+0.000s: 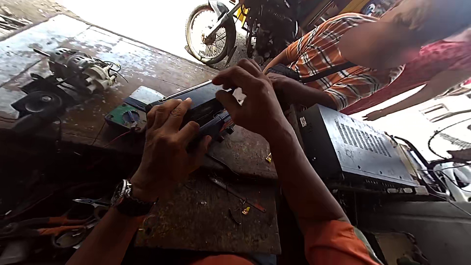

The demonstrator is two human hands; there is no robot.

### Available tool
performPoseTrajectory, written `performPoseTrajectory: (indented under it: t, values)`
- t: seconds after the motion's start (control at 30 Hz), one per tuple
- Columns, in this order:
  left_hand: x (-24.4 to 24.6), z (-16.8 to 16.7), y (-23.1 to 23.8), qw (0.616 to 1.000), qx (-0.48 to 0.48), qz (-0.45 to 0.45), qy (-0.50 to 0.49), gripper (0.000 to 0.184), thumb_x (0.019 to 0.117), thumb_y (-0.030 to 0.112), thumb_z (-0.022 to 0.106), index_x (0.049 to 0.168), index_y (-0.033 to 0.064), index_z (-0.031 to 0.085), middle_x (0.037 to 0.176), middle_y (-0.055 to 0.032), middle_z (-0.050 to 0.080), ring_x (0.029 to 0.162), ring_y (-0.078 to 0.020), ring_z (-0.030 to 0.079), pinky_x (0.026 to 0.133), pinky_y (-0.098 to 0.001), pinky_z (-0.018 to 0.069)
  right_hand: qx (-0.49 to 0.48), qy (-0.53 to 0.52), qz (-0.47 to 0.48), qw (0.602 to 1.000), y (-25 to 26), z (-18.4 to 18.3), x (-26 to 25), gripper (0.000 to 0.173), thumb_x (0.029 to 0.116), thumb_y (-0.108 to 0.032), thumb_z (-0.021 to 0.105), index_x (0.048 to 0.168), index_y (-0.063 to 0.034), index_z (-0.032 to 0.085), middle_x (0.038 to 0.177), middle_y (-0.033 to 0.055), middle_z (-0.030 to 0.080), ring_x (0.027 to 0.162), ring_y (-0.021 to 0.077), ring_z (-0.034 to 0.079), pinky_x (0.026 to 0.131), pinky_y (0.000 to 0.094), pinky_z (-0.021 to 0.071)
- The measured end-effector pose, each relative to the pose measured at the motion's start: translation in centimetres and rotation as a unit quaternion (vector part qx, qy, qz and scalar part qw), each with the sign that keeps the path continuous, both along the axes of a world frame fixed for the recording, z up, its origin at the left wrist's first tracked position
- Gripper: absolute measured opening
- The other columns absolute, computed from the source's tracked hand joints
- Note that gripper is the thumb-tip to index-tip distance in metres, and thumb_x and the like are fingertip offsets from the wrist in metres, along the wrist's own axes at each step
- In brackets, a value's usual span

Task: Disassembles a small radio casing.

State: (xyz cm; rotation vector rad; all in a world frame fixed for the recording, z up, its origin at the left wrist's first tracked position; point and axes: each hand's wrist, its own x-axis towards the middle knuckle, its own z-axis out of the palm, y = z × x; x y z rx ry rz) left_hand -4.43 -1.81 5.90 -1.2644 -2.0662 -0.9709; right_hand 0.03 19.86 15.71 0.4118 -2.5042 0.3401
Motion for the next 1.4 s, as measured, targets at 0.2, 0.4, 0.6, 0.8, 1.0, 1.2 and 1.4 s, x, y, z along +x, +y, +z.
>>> performPoseTrajectory:
  t: [0.2,0.4,0.6,0.8,1.0,1.2,1.4]
  values:
    - [-0.6,-0.4,-0.1,1.000,0.002,0.002,-0.002,0.040,0.0943,0.047,0.061,0.096,0.0094,0.074,0.145,-0.0144,0.059,0.143,-0.0355,0.044,0.117,-0.0583,0.0295,0.067,-0.250,0.162,0.952,-2.8,0.4,-9.5,0.020,0.1000,-0.016,0.061,0.112,-0.0167,0.078,0.106,0.0000,0.072,0.108,0.0161,0.062,0.096,0.0358,0.0484]
    - [-0.9,-0.5,-0.1,1.000,0.007,0.009,-0.004,0.043,0.0961,0.047,0.059,0.100,0.0080,0.075,0.138,-0.0164,0.063,0.136,-0.0387,0.051,0.112,-0.0606,0.0341,-0.028,-0.265,0.272,0.925,-2.1,-0.5,-12.0,0.006,0.0892,-0.002,0.072,0.092,-0.0038,0.077,0.087,0.0069,0.072,0.086,0.0146,0.068,0.080,0.0317,0.0545]
    - [-0.6,-0.6,0.1,0.999,0.017,0.029,-0.004,0.040,0.0951,0.047,0.059,0.097,0.0106,0.075,0.131,-0.0155,0.068,0.130,-0.0384,0.056,0.108,-0.0572,0.0386,0.018,-0.284,0.253,0.925,-2.2,-0.3,-12.3,0.010,0.0862,-0.003,0.076,0.095,-0.0067,0.077,0.093,0.0051,0.072,0.095,0.0169,0.066,0.090,0.0370,0.0513]
    - [-0.2,-0.5,0.5,0.999,0.025,0.033,-0.012,0.039,0.0953,0.046,0.060,0.096,0.0103,0.075,0.131,-0.0159,0.068,0.130,-0.0389,0.056,0.109,-0.0576,0.0381,0.003,-0.381,0.213,0.900,-3.2,1.2,-12.0,0.007,0.0906,-0.002,0.073,0.098,-0.0009,0.072,0.088,0.0080,0.069,0.083,0.0152,0.065,0.076,0.0328,0.0535]
    - [-0.2,-1.3,0.8,0.998,0.056,0.032,-0.024,0.029,0.0943,0.039,0.064,0.092,0.0120,0.075,0.128,-0.0141,0.067,0.129,-0.0352,0.056,0.114,-0.0574,0.0325,0.186,-0.329,0.175,0.909,-5.9,3.2,-10.8,0.012,0.0940,-0.011,0.069,0.105,-0.0107,0.073,0.102,0.0060,0.069,0.092,0.0197,0.068,0.084,0.0427,0.0569]
    - [-0.4,-1.3,1.1,0.997,0.067,0.022,-0.028,0.027,0.0951,0.035,0.065,0.082,0.0123,0.071,0.134,-0.0099,0.066,0.134,-0.0278,0.053,0.117,-0.0486,0.0313,0.171,-0.342,0.234,0.894,-5.4,3.0,-12.2,0.012,0.0936,-0.007,0.070,0.104,-0.0103,0.076,0.097,0.0039,0.070,0.088,0.0124,0.067,0.082,0.0312,0.0574]
    - [-0.2,-1.6,1.4,0.997,0.064,0.032,-0.034,0.032,0.0996,0.034,0.057,0.086,0.0098,0.073,0.141,-0.0123,0.062,0.137,-0.0295,0.051,0.117,-0.0467,0.0320,0.083,-0.425,0.278,0.858,-4.4,2.7,-13.5,0.024,0.0944,-0.005,0.066,0.117,-0.0094,0.074,0.101,0.0039,0.070,0.089,0.0108,0.067,0.077,0.0271,0.0583]
